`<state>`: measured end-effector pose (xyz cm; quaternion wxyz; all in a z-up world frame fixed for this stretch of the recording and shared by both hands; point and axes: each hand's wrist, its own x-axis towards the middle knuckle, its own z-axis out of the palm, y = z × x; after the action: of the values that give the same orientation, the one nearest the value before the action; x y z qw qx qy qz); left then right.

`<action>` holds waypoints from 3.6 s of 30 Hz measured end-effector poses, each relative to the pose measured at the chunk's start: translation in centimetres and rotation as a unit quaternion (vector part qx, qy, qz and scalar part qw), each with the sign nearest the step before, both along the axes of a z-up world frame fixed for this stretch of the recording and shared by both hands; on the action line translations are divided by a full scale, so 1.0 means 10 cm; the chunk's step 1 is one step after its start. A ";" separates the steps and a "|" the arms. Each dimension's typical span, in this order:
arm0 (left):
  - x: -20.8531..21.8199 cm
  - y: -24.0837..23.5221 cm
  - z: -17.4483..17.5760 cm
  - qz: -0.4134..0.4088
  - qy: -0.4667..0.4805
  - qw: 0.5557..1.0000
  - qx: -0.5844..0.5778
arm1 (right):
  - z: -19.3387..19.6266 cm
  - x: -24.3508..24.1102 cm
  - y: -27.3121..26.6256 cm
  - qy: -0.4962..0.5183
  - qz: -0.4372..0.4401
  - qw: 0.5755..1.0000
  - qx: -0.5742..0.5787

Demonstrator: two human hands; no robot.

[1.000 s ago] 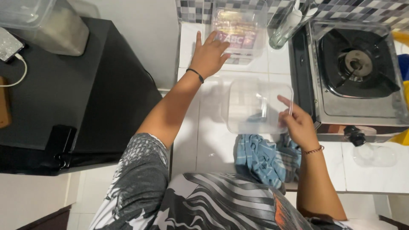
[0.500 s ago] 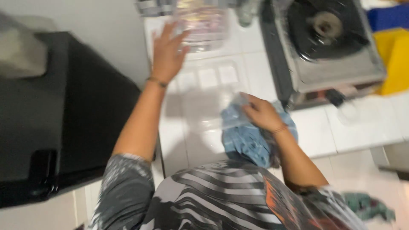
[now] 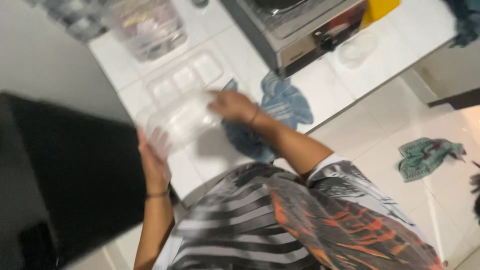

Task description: The person dries various kitchen items on a countertop using a blue cloth. They wipe a clear plastic container, a clear glass, a yellow plastic lid, and a white plastic container, placing each item aside after drying.

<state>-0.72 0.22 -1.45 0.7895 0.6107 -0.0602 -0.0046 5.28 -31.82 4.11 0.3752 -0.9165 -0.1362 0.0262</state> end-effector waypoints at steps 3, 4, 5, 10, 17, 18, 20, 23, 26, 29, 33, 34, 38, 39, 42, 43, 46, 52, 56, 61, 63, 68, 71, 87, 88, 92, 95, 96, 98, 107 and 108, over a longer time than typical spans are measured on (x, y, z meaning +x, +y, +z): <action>0.18 -0.03 0.02 0.011 0.071 0.997 -0.017 | -0.33 0.31 -0.46 -0.039 -0.046 0.998 0.032; 0.23 -0.03 0.01 0.030 0.071 0.997 -0.015 | -0.20 0.31 -0.51 -0.038 -0.027 0.998 0.035; 0.35 -0.07 0.00 0.034 0.065 0.997 0.025 | -0.05 0.37 -0.62 -0.056 -0.064 0.994 0.067; 0.87 -0.24 -0.04 0.039 0.077 0.996 0.038 | 0.31 0.65 -0.69 -0.040 -0.108 0.985 0.129; 1.09 -0.49 0.16 0.051 0.075 0.991 0.101 | 0.46 1.00 -0.33 0.022 -0.087 0.988 0.124; 1.09 -0.53 0.19 0.054 0.063 0.990 0.117 | 0.46 1.05 -0.32 0.022 -0.089 0.989 0.116; 1.08 -0.54 0.21 0.053 0.050 0.991 0.108 | 0.42 1.13 -0.31 0.030 -0.088 0.989 0.112; 1.06 -0.57 0.27 0.045 0.034 0.993 0.101 | 0.39 1.21 -0.31 0.046 -0.087 0.989 0.108; 1.07 -0.56 0.19 0.038 0.008 0.994 0.100 | 0.39 1.22 -0.31 0.058 -0.091 0.989 0.105; 1.06 -0.53 0.07 0.032 -0.043 0.994 0.097 | 0.42 1.13 -0.35 0.047 -0.114 0.987 0.103; 1.03 -0.47 -0.06 0.046 -0.120 0.983 0.133 | 0.41 0.74 -0.44 -0.119 -0.145 0.980 0.068; 0.97 -0.43 -0.03 0.038 -0.124 0.983 0.131 | 0.38 0.50 -0.43 -0.122 -0.153 0.978 0.067; 0.57 -0.40 0.20 0.110 -0.123 0.960 0.227 | 0.46 -0.53 -0.31 -0.216 -0.025 0.975 -0.043; 0.45 -0.40 0.30 0.137 -0.116 0.956 0.231 | 0.54 -0.78 -0.25 -0.174 0.078 0.980 -0.063; 0.11 -0.54 0.35 0.143 -0.175 0.934 0.277 | -0.01 -1.03 -0.49 -0.242 0.063 0.954 -0.166; 0.02 -0.62 0.31 0.135 -0.172 0.936 0.275 | -0.11 -1.02 -0.59 -0.236 0.057 0.955 -0.169; -0.20 -0.93 0.21 0.104 -0.197 0.908 0.356 | -0.31 -0.92 -0.89 -0.234 0.063 0.960 -0.140; -0.44 -1.72 0.26 -0.061 -0.199 0.864 0.458 | -0.27 -0.77 -1.17 -0.229 0.117 0.958 -0.129; -0.43 -2.22 0.10 -0.090 -0.138 0.839 0.519 | 0.02 -0.88 -1.55 -0.255 0.147 0.954 -0.054; -0.40 -2.72 -0.03 -0.028 -0.098 0.808 0.580 | 0.00 -1.03 -2.84 -0.325 0.095 0.940 0.043; -0.42 -2.86 -0.02 0.020 -0.074 0.790 0.608 | -0.43 -0.99 -3.58 -0.308 -0.088 0.943 0.086; -0.56 -3.15 -0.04 0.106 -0.052 0.780 0.615 | -0.49 -0.86 -4.57 -0.218 -0.264 0.922 0.179; -0.58 -3.22 -0.16 0.163 -0.046 0.781 0.601 | -0.22 -0.67 -4.48 -0.210 -0.212 0.953 0.060; -0.63 -3.55 0.42 0.144 -0.199 0.833 0.496 | 0.02 -0.70 -4.45 -0.240 -0.137 0.961 0.020; -0.60 -3.57 0.53 0.148 -0.202 0.830 0.498 | 0.12 -0.69 -4.22 -0.245 -0.135 0.960 0.024; -0.67 -3.58 0.82 0.018 -0.201 0.918 0.340 | 0.44 -0.94 -3.16 -0.257 0.002 0.965 -0.058; -0.77 -3.30 0.73 -0.035 -0.169 0.953 0.250 | 0.44 -1.08 -2.34 -0.242 0.106 0.963 -0.043; -0.79 -3.19 0.66 -0.032 -0.158 0.964 0.209 | 0.40 -1.08 -2.11 -0.252 0.162 0.954 -0.018; -0.85 -2.87 0.62 -0.019 -0.146 0.970 0.193 | 0.41 -1.11 -1.78 -0.263 0.166 0.950 0.020; -0.90 -1.58 0.66 0.074 -0.054 0.994 0.053 | -0.18 -1.01 -1.35 -0.181 -0.028 0.976 -0.117; -0.88 -1.54 0.68 0.055 -0.042 0.997 0.019 | -0.27 -1.01 -1.38 -0.160 -0.062 0.968 -0.181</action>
<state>-9.48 -15.16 5.31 0.7737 0.6277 -0.0593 0.0629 -4.86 -45.67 1.39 0.1768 -0.9681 -0.1309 -0.1201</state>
